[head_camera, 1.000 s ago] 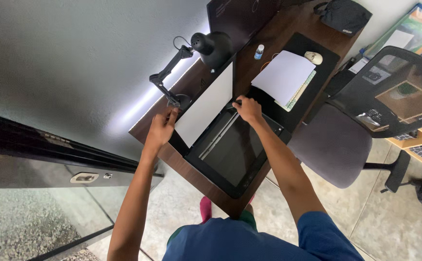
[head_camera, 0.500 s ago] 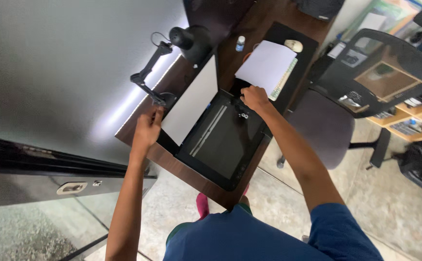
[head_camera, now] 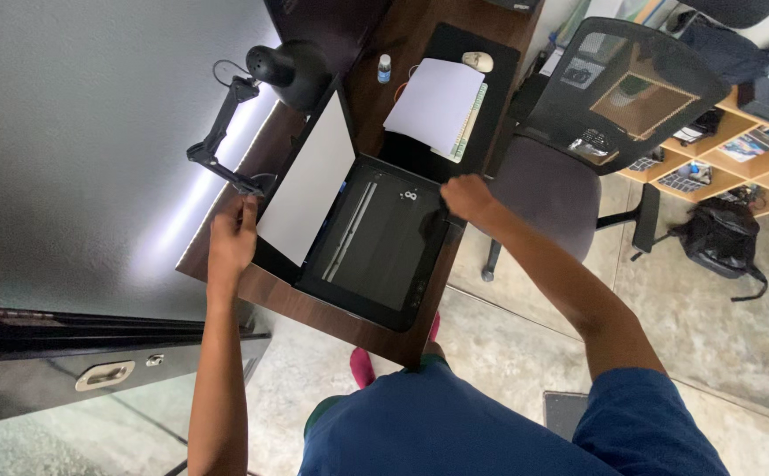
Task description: The person picks up a stack of white paper from the desk, aligns and squares the sheets by hand, and places the stack into the paper tray of a printer on the desk. They close the tray, press buttons on the printer's control panel, then lift the scanner lid and open the ink cartridge access cover.
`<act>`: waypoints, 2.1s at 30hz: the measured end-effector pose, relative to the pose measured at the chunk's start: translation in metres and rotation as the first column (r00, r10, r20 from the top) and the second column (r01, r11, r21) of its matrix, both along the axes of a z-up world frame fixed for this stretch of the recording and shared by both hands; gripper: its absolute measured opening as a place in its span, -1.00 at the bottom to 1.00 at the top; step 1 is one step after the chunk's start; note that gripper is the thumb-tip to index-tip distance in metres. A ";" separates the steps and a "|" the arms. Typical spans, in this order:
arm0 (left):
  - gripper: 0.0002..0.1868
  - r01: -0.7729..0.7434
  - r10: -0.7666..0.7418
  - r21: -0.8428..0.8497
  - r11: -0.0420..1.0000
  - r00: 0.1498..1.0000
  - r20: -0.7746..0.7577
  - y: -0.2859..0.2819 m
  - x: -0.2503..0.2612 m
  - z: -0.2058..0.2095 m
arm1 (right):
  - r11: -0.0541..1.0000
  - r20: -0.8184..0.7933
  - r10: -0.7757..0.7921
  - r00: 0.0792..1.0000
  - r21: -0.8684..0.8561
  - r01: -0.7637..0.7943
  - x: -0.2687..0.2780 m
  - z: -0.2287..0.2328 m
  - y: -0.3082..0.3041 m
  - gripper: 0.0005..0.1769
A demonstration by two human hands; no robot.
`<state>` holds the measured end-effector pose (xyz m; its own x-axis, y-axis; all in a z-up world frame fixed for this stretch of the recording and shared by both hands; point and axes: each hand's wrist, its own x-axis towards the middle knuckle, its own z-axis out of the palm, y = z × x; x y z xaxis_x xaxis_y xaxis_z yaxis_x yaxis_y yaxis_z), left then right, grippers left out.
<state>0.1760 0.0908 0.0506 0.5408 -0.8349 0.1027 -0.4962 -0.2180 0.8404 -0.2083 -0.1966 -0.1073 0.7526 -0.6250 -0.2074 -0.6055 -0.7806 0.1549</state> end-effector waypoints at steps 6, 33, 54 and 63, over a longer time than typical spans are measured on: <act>-0.59 0.024 -0.024 -0.050 0.998 1.000 -0.004 0.001 0.002 -0.001 | 0.919 0.105 -0.070 0.992 0.394 0.024 -0.006 0.022 0.093 -0.61; -0.58 0.020 -0.021 0.033 0.999 0.999 0.043 0.003 0.001 0.003 | 0.937 0.071 -0.199 0.977 0.305 0.169 -0.015 0.038 0.160 -0.58; -0.59 0.008 -0.007 -0.029 1.000 1.000 0.014 -0.001 0.009 -0.018 | 0.971 0.455 -0.177 0.872 -0.063 0.230 0.052 -0.013 0.126 -0.61; -0.08 0.017 -0.014 0.012 1.000 0.980 -0.200 -0.001 0.010 -0.015 | 0.884 0.724 0.022 0.690 0.307 -0.351 0.156 0.007 0.210 -0.62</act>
<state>0.1858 0.0895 0.0360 0.5360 -0.8440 -0.0178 -0.3220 -0.2239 0.9199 -0.0523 0.0135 -0.0999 0.8699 -0.4391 0.2245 -0.2413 -0.7761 -0.5826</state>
